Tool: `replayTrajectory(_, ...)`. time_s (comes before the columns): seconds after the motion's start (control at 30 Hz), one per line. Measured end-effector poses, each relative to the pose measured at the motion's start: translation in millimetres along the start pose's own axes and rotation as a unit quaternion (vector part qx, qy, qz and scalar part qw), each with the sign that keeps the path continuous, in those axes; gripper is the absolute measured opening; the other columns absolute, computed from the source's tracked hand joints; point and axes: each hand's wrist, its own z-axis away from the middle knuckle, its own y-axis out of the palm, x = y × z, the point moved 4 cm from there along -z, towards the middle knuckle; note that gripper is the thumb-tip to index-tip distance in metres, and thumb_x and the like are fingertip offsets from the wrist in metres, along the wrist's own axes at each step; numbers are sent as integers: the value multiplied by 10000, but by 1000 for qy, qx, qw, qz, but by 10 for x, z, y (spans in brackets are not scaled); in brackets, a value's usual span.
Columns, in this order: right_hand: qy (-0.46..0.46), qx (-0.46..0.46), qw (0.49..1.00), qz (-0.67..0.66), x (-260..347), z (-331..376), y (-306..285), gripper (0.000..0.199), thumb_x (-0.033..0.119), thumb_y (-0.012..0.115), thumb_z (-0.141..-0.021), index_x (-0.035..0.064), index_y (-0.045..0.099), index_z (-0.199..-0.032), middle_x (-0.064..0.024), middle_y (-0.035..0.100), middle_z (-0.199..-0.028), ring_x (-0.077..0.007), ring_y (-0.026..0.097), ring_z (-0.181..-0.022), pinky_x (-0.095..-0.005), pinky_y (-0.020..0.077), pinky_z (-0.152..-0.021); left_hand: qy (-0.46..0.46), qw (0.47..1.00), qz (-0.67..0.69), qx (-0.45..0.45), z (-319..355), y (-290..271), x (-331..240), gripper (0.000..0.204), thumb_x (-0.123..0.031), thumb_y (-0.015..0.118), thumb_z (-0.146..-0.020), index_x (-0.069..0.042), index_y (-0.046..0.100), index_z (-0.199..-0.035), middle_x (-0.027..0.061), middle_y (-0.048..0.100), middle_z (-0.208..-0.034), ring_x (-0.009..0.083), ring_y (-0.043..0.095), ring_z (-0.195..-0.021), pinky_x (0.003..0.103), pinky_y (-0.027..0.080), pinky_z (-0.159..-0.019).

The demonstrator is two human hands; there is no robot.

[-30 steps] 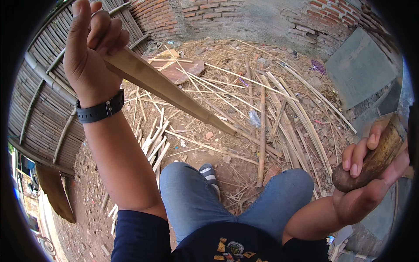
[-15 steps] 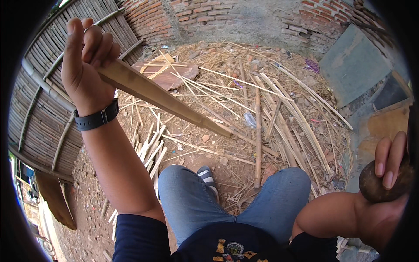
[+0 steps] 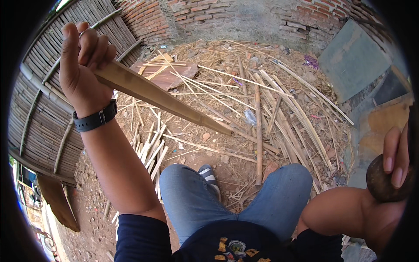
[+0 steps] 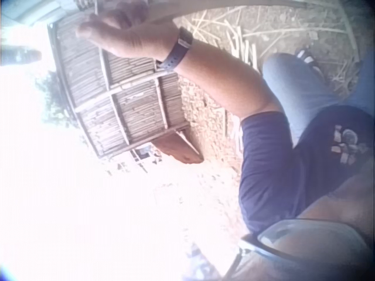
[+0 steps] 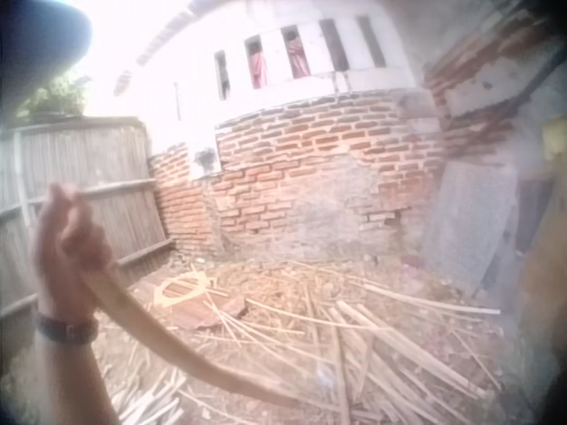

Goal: The person sits on the ground and uses a knife to shave and shape a long bamboo stick. They hold the stick with one hand and use the knife to remove thin strips of wood, occasionally using a wooden mallet to tap the knife for deeper cuts.

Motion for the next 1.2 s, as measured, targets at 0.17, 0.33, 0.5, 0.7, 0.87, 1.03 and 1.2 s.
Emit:
replayTrajectory(0.17,0,0,1000,2,-35,2,-27,733,556,574,-813,6,375,-1255,-107,496,-797,-132,468,-533,-263,409,-499,1,1000,7,-5,-4,-1,11,370,-323,630,-950,3,499,-1064,-59,340,-627,44,286,-520,212,270,-512)
replayTrajectory(0.33,3,-1,1000,1,-83,6,-45,724,540,581,-817,3,379,-1258,-104,498,-801,-127,468,-535,-260,409,-499,5,1000,5,1,-3,12,7,370,-322,626,-953,6,496,-1062,-56,343,-627,47,289,-526,214,272,-514)
replayTrajectory(0.5,-1,3,1000,4,-85,-43,-48,715,525,588,-820,1,383,-1262,-100,500,-806,-122,468,-537,-256,409,-499,6,1000,3,-8,0,9,10,391,-330,626,-953,15,490,-1076,-53,338,-627,47,287,-529,214,270,-513)
replayTrajectory(0.7,-1,4,1000,6,-60,-35,-31,705,506,597,-824,-3,388,-1266,-96,503,-811,-116,468,-539,-252,408,-499,10,1000,-3,-5,13,-4,-3,387,-337,618,-959,11,496,-1076,-54,342,-628,50,287,-526,213,270,-513)
replayTrajectory(0.87,0,3,1000,6,-90,-40,-21,696,490,604,-828,-5,392,-1269,-93,505,-815,-111,469,-541,-249,408,-500,3,1000,3,-18,9,-29,6,377,-352,624,-956,-3,518,-1048,-57,345,-625,46,293,-524,212,271,-511)
replayTrajectory(1.03,0,5,1000,5,-114,-37,39,688,474,612,-832,-8,396,-1272,-89,508,-819,-106,469,-542,-246,408,-500,0,1000,14,-9,1,-32,18,370,-357,620,-958,-7,528,-1040,-59,343,-621,45,295,-523,213,270,-509)
replayTrajectory(1.2,2,9,1000,-1,-126,-50,83,679,458,619,-835,-11,400,-1276,-86,510,-823,-101,469,-544,-242,408,-500,-2,1000,21,-8,2,-44,22,369,-355,615,-960,-6,529,-1042,-62,340,-622,45,294,-523,213,270,-508)
